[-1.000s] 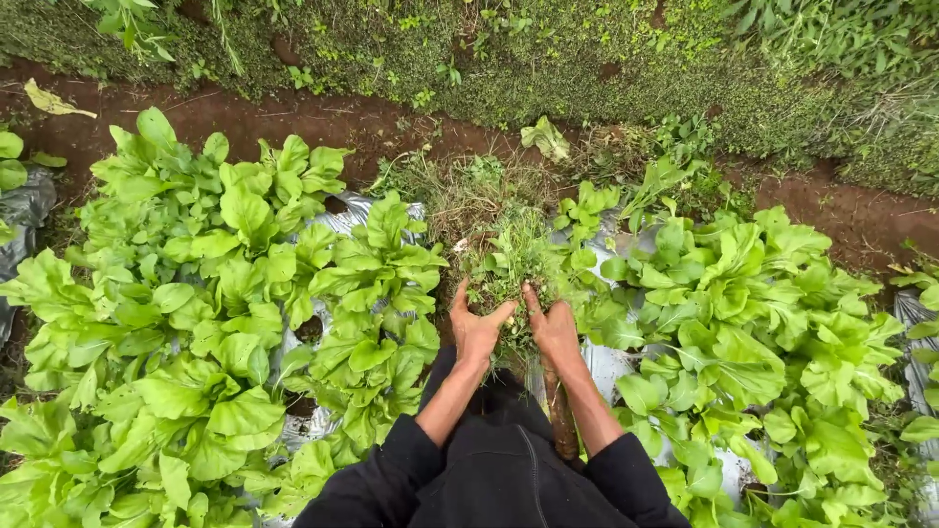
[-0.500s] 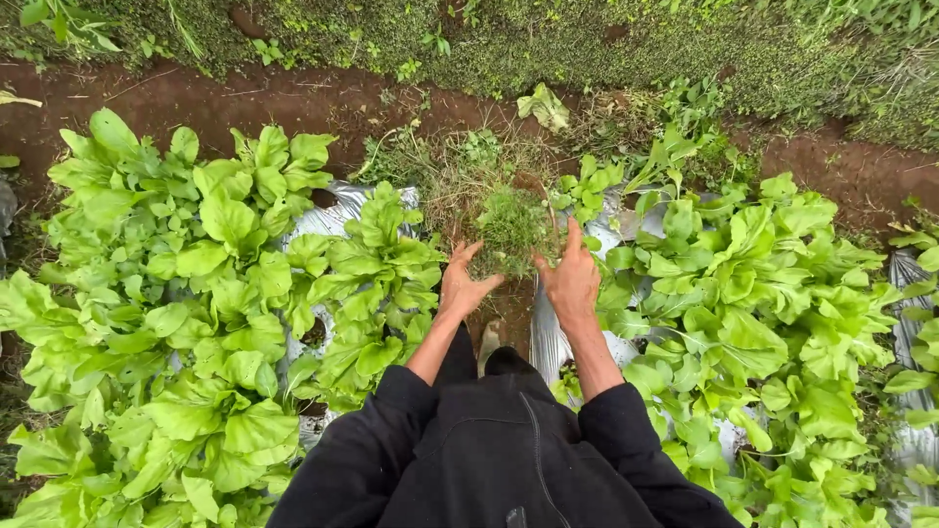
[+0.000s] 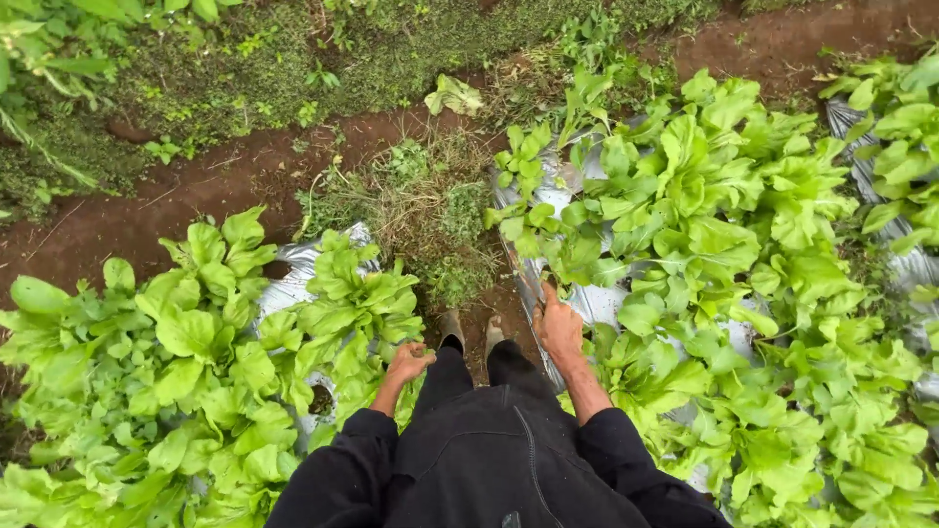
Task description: The person uses a hand hoe to loosen and remove weeds from the soil between rows of leafy green vegetables. They gather the uprooted weeds by hand and discard them, occasionally pulling weeds directly from around the base of the plants.
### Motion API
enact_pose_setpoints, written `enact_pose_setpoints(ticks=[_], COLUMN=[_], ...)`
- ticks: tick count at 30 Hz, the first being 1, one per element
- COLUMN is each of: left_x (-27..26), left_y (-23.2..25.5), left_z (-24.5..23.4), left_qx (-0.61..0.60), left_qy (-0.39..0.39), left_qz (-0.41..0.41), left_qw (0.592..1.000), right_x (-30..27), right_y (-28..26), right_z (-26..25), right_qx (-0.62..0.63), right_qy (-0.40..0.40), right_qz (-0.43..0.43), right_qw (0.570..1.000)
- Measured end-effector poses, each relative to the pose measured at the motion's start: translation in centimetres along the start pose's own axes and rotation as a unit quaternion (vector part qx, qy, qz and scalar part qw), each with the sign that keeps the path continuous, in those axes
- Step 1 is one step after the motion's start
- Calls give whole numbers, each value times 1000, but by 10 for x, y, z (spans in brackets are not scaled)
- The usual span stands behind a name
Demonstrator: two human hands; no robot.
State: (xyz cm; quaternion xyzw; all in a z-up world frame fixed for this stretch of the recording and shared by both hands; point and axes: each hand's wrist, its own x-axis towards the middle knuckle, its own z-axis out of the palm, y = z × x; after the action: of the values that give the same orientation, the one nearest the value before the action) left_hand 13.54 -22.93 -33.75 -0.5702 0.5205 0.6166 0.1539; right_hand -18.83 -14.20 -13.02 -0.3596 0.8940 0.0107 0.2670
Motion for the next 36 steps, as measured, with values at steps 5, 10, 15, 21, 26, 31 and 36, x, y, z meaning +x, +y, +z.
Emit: enact_pose_setpoints(ticks=[5,10,15,21,26,31,36], left_x=[-4,16,13,2,-49,-106,-108], left_y=[-1,52,139,174,160,147,130], left_z=[-16,-21,20,148,296,396,486], left_qx=[110,287,308,382,508,560,686], left_qy=[-34,-82,-92,-155,-221,-370,-372], left_qz=[-3,29,129,187,202,201,210], left_qw=[993,954,938,892,808,713,589], right_x=[-40,-124,-252,-350,-416,-452,-449], right_y=[95,187,210,212,180,146,107], right_z=[83,201,283,447,454,460,488], right_qx=[99,238,374,489,498,531,579], right_qy=[-78,-89,-51,23,63,113,152], right_qz=[152,304,425,517,607,684,707], right_qw=[980,918,823,702,617,487,377])
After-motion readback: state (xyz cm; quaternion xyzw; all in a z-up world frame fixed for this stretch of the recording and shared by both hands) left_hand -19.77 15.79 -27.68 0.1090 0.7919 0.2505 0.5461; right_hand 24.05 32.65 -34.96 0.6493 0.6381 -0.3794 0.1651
